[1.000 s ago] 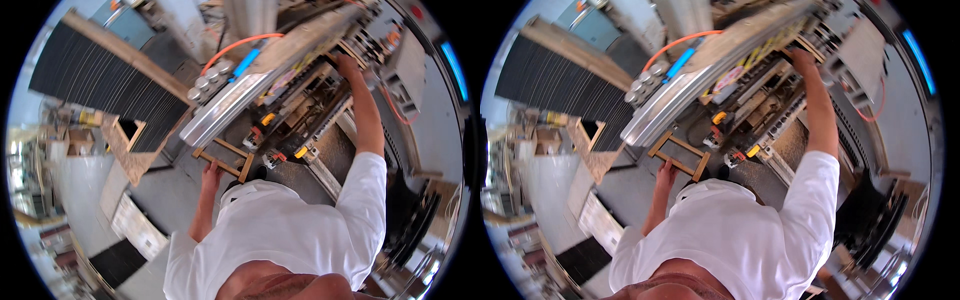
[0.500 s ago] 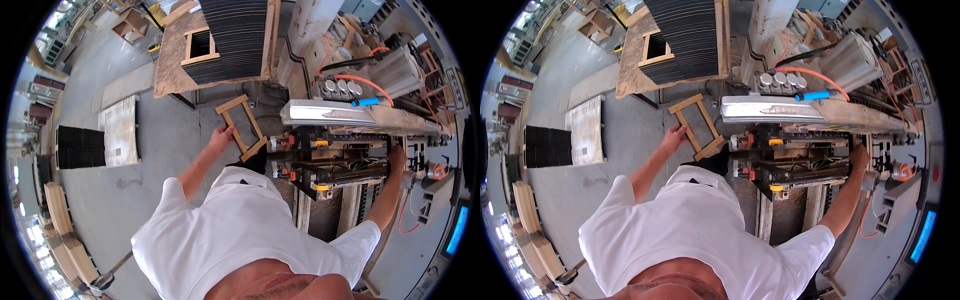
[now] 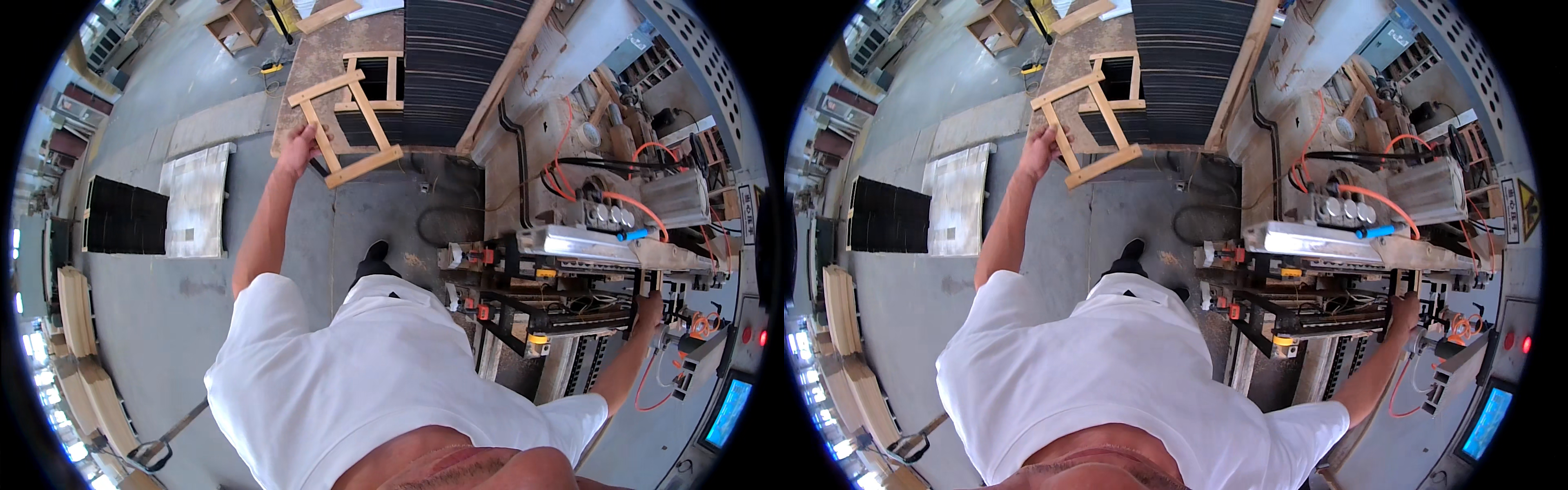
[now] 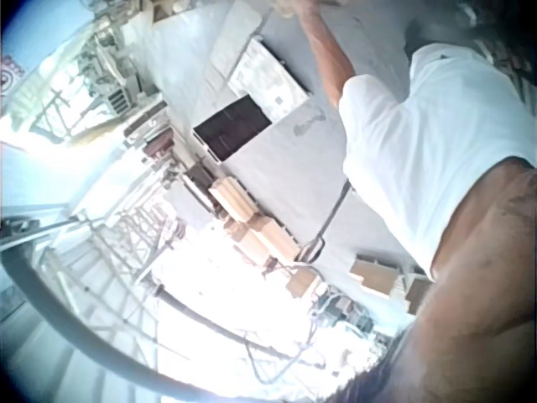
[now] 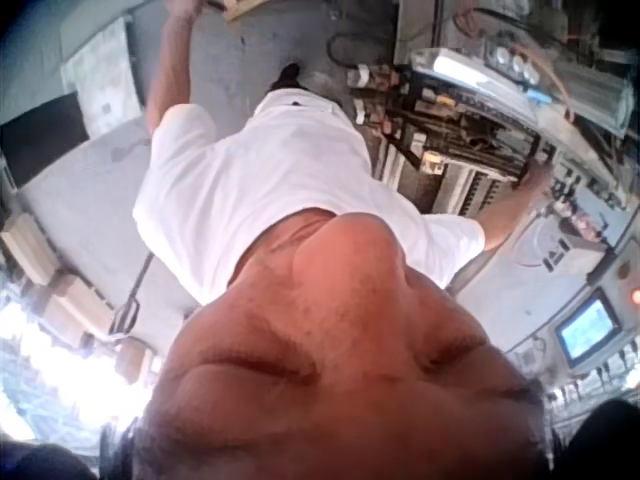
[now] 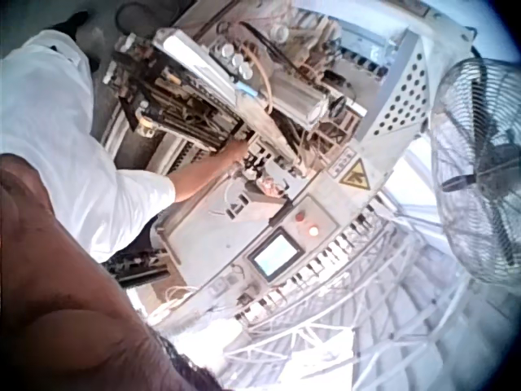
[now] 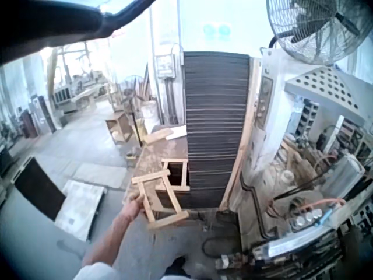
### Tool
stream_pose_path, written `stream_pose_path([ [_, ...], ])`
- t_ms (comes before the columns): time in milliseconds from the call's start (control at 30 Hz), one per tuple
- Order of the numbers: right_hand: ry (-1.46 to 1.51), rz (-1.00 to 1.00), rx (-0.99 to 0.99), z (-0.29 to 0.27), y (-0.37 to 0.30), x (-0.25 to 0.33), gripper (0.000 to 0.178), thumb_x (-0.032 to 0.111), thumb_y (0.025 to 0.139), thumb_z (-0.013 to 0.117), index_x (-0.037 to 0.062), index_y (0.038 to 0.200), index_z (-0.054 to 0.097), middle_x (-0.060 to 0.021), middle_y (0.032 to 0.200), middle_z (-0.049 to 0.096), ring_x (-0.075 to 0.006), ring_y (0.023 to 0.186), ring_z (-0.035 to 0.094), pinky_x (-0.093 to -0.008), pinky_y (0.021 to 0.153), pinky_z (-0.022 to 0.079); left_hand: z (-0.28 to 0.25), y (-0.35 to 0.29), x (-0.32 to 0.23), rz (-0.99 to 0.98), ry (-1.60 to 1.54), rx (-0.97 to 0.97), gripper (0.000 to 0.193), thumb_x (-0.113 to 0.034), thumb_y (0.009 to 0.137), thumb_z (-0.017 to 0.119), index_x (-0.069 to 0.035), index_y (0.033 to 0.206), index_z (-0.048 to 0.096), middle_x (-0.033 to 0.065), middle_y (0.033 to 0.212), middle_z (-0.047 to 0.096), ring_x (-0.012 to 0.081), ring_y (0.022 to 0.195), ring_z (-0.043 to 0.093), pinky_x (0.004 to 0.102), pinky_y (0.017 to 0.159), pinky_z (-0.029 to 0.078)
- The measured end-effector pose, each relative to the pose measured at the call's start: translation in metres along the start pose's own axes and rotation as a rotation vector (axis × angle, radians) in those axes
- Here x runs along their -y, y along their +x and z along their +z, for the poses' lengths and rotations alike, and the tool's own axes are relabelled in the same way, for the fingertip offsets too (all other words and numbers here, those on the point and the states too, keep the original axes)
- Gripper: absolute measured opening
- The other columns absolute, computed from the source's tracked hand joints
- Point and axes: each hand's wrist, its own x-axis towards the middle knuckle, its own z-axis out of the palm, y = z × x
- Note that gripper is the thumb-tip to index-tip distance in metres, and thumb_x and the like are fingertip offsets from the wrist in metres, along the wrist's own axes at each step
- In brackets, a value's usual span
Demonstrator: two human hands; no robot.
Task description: The person repeatedly picks up small wooden frames from a table, places them into a machine, and then removes them to place them back on the table. This cycle is performed continuously throughout the clip.
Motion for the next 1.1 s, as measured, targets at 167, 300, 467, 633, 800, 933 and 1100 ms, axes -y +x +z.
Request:
stream_pose_path([
  [167,0.438,0.070,-0.437,-0.066,-0.103,0.057,0.034,0.030,0.087,0.065,0.0057,0.111,0.065,-0.0166,0.101,0.069,-0.0354,0.091,0.066,-0.0434,0.079,0.050,-0.038,0.119,-0.031,-0.020,-0.101,0.005,0.031,-0.022,0.100,0.051,0.003,0.118,0.056,0.0118,0.104,0.066,0.0227,0.099,0.066,0.0366,0.080,0.056],
  [300,0.882,0.029,-0.591,-0.067,-0.213,0.104,0.018,0.011,0.090,0.065,-0.0032,0.101,0.065,-0.0130,0.099,0.070,-0.0181,0.090,0.065,-0.0334,0.079,0.052,-0.039,0.214,-0.029,-0.078,0.033,0.121,0.036,-0.026,0.097,0.056,0.001,0.120,0.057,0.0093,0.103,0.067,0.0181,0.088,0.067,0.0313,0.074,0.056],
  [467,1.061,-0.041,-0.364,-0.039,-0.313,0.217,0.012,0.005,0.089,0.066,-0.0016,0.099,0.065,-0.0119,0.103,0.068,-0.0160,0.093,0.062,-0.0293,0.082,0.051,-0.007,0.268,-0.012,0.031,0.598,0.044,0.038,-0.032,0.091,0.065,0.002,0.108,0.067,0.0123,0.085,0.071,0.0167,0.083,0.069,0.0305,0.071,0.055],
  [633,1.122,0.020,-0.024,0.022,-0.374,0.276,0.012,0.004,0.088,0.066,-0.0019,0.098,0.064,-0.0079,0.095,0.067,-0.0125,0.083,0.061,-0.0255,0.077,0.049,0.034,0.231,-0.036,0.284,1.126,0.021,0.049,-0.044,0.083,0.069,0.002,0.102,0.067,0.0221,0.092,0.069,0.0365,0.092,0.066,0.0448,0.078,0.052],
  [800,1.084,0.057,0.084,0.028,-0.399,0.320,0.016,0.004,0.087,0.067,-0.0020,0.101,0.065,-0.0055,0.086,0.067,-0.0111,0.077,0.062,-0.0253,0.072,0.050,0.052,0.168,-0.021,0.821,1.168,0.209,0.064,-0.045,0.078,0.072,0.001,0.119,0.056,0.0241,0.110,0.062,0.0379,0.106,0.058,0.0431,0.094,0.044],
  [933,1.024,0.096,0.117,0.024,-0.410,0.337,0.017,0.005,0.086,0.067,-0.0013,0.102,0.066,-0.0060,0.086,0.068,-0.0115,0.078,0.063,-0.0257,0.072,0.050,0.068,0.141,0.008,0.866,1.345,0.369,0.060,-0.026,0.077,0.074,-0.002,0.126,0.050,0.0171,0.104,0.063,0.0336,0.105,0.058,0.0432,0.096,0.042],
  [1100,1.007,0.166,0.134,0.036,-0.437,0.334,0.019,0.007,0.086,0.068,-0.0018,0.103,0.065,-0.0098,0.085,0.068,-0.0149,0.077,0.065,-0.0284,0.071,0.051,0.077,0.139,0.008,0.739,1.312,0.371,0.059,-0.022,0.077,0.074,-0.006,0.129,0.051,0.0146,0.108,0.065,0.0334,0.106,0.058,0.0424,0.095,0.043],
])
